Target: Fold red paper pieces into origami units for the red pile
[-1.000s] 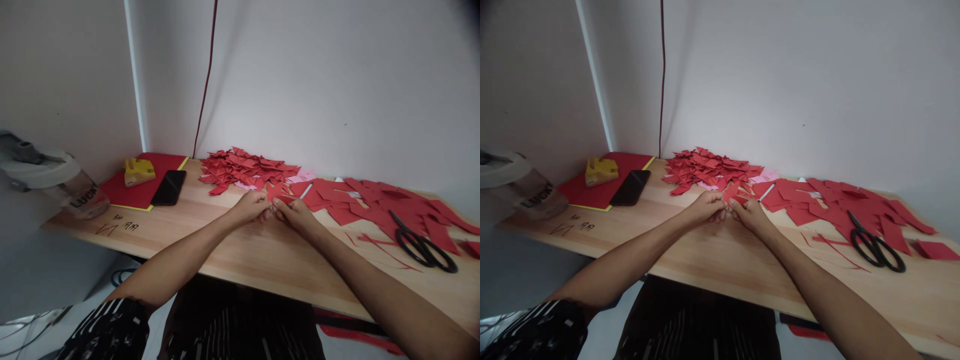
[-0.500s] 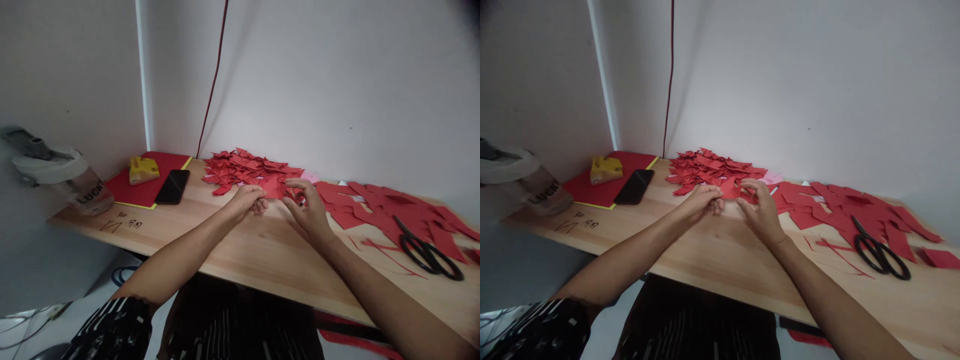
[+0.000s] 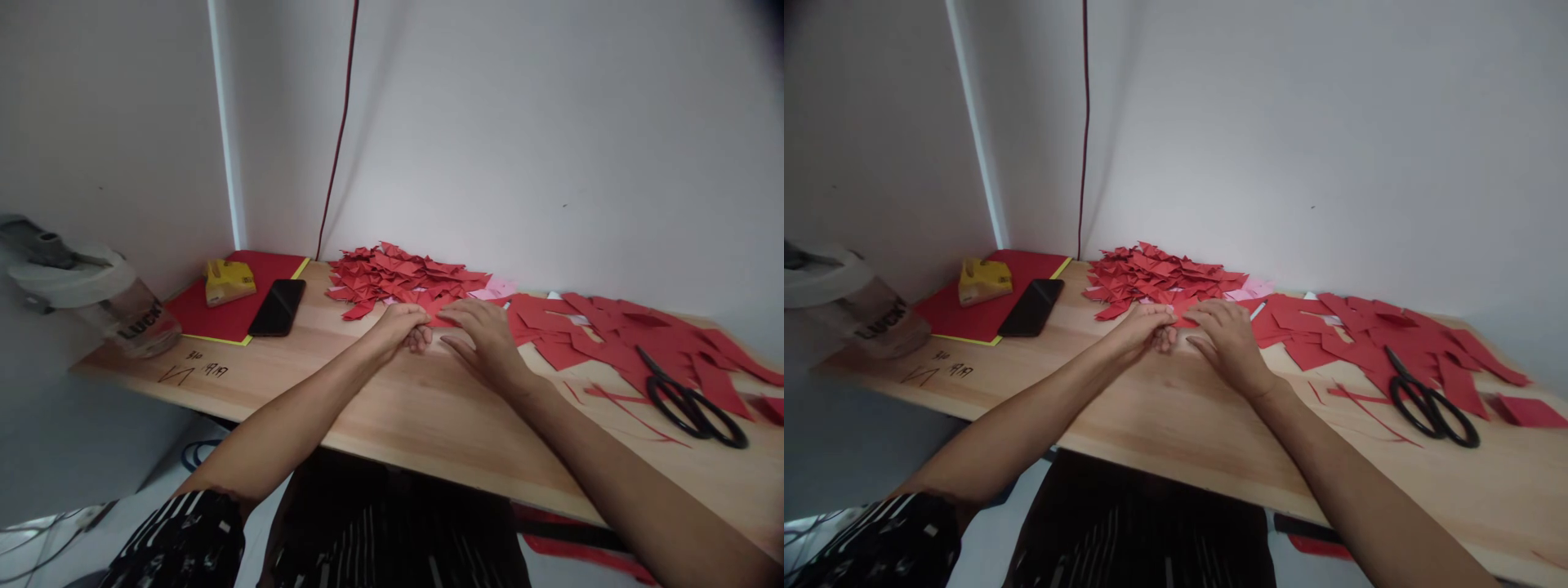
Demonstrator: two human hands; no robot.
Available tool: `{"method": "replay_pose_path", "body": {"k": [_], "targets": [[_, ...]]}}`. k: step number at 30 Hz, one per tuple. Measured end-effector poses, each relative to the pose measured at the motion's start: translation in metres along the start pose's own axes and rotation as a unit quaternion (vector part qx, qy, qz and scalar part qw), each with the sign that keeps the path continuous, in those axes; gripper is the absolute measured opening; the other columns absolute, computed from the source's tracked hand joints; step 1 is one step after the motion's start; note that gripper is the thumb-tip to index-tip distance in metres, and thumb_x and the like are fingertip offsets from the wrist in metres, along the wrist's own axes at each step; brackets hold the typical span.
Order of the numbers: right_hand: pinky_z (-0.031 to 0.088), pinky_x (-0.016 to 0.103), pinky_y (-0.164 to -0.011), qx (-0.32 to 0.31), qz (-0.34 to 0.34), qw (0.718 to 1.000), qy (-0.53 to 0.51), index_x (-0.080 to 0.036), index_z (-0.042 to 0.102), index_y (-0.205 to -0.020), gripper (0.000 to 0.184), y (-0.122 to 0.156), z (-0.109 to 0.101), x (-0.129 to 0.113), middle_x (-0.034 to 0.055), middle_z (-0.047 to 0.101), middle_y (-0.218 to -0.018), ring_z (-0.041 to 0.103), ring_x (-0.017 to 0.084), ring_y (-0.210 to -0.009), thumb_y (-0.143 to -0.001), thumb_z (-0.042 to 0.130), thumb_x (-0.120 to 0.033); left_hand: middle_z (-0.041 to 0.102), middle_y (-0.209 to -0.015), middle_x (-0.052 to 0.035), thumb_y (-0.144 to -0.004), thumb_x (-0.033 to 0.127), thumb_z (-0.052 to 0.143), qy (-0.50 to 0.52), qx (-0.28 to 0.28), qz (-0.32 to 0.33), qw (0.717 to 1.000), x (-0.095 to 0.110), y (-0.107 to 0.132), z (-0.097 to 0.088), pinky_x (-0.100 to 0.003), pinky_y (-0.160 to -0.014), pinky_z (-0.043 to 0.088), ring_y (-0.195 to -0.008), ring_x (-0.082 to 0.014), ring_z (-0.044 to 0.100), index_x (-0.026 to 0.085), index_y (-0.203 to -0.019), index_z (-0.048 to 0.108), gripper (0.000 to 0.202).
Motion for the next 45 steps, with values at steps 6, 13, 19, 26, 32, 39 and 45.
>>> {"method": "replay_pose_path", "body": {"k": [6,13,19,26,32,39,45], "targets": [[0.037,0.041,-0.090,0.002,0.007,1.000,0.008,-0.024,0.068,-0.102,0.019,0.001,-0.001,0.000,0.0070,0.071,-0.104,0.059,0.025,-0.101,-0.096,0.052,-0.031,0.062,-0.052,-0.0017,-0.082,0.013,0.051,-0.010,-0.042,-0.017,0.999,-0.001,0.004,0.002,-0.016,-0.037,0.035,-0.036,-0.0077,0.053,0.014,-0.068,0.052,0.014],[0.035,0.039,-0.086,0.011,0.012,1.000,-0.004,-0.023,0.069,-0.095,0.019,0.001,-0.002,-0.001,0.0053,0.073,-0.092,0.061,0.022,-0.087,-0.097,0.052,-0.032,0.067,-0.059,-0.0029,-0.084,0.013,0.054,-0.048,-0.047,0.016,0.998,0.003,0.006,0.003,-0.014,-0.037,0.035,-0.040,-0.0068,0.058,0.012,-0.070,0.053,0.015],[0.039,0.038,-0.082,0.008,0.104,0.990,-0.098,-0.023,0.069,-0.088,0.022,0.000,-0.001,-0.005,0.0056,0.074,-0.086,0.064,0.023,-0.083,-0.094,0.054,-0.037,0.068,-0.058,-0.0026,-0.085,0.013,0.058,-0.061,-0.029,0.030,0.997,0.003,0.004,0.005,-0.013,-0.037,0.035,-0.040,-0.0070,0.059,0.012,-0.072,0.051,0.015],[0.042,0.034,-0.074,-0.033,0.208,0.958,-0.194,-0.022,0.065,-0.078,0.020,-0.004,-0.002,-0.007,0.0046,0.070,-0.078,0.060,0.021,-0.074,-0.089,0.059,-0.036,0.069,-0.057,-0.0040,-0.087,0.008,0.052,-0.060,-0.034,0.026,0.997,-0.001,0.003,0.007,-0.014,-0.039,0.039,-0.042,-0.0094,0.062,0.012,-0.072,0.051,0.016],[0.043,0.031,-0.071,-0.052,0.220,0.950,-0.217,-0.021,0.064,-0.082,0.013,-0.003,-0.001,-0.004,0.0040,0.068,-0.081,0.059,0.019,-0.075,-0.089,0.057,-0.030,0.071,-0.062,-0.0073,-0.085,0.003,0.050,-0.051,-0.043,-0.007,0.998,-0.002,0.001,0.008,-0.015,-0.042,0.043,-0.047,-0.0119,0.066,0.011,-0.072,0.050,0.015],[0.042,0.030,-0.072,-0.058,0.247,0.936,-0.243,-0.021,0.063,-0.081,0.011,-0.003,-0.001,-0.005,0.0033,0.067,-0.082,0.059,0.018,-0.076,-0.087,0.057,-0.028,0.073,-0.067,-0.0086,-0.074,0.002,0.059,-0.058,-0.042,0.006,0.997,-0.002,0.003,0.008,-0.016,-0.047,0.047,-0.054,-0.0135,0.069,0.011,-0.072,0.052,0.012],[0.042,0.029,-0.072,-0.059,0.267,0.923,-0.271,-0.020,0.063,-0.082,0.010,0.001,0.006,0.000,0.0019,0.066,-0.082,0.059,0.017,-0.077,-0.085,0.058,-0.029,0.073,-0.069,-0.0080,-0.081,0.011,0.060,-0.096,-0.025,0.056,0.993,-0.011,0.002,0.008,-0.015,-0.046,0.044,-0.054,-0.0121,0.068,0.011,-0.076,0.054,0.008]]}}
Point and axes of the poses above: each hand's wrist, its own y-axis away from the middle knuckle, its own z-axis out of the palm, x = y × z, the point moved 1 cm from there along -y, towards the middle knuckle
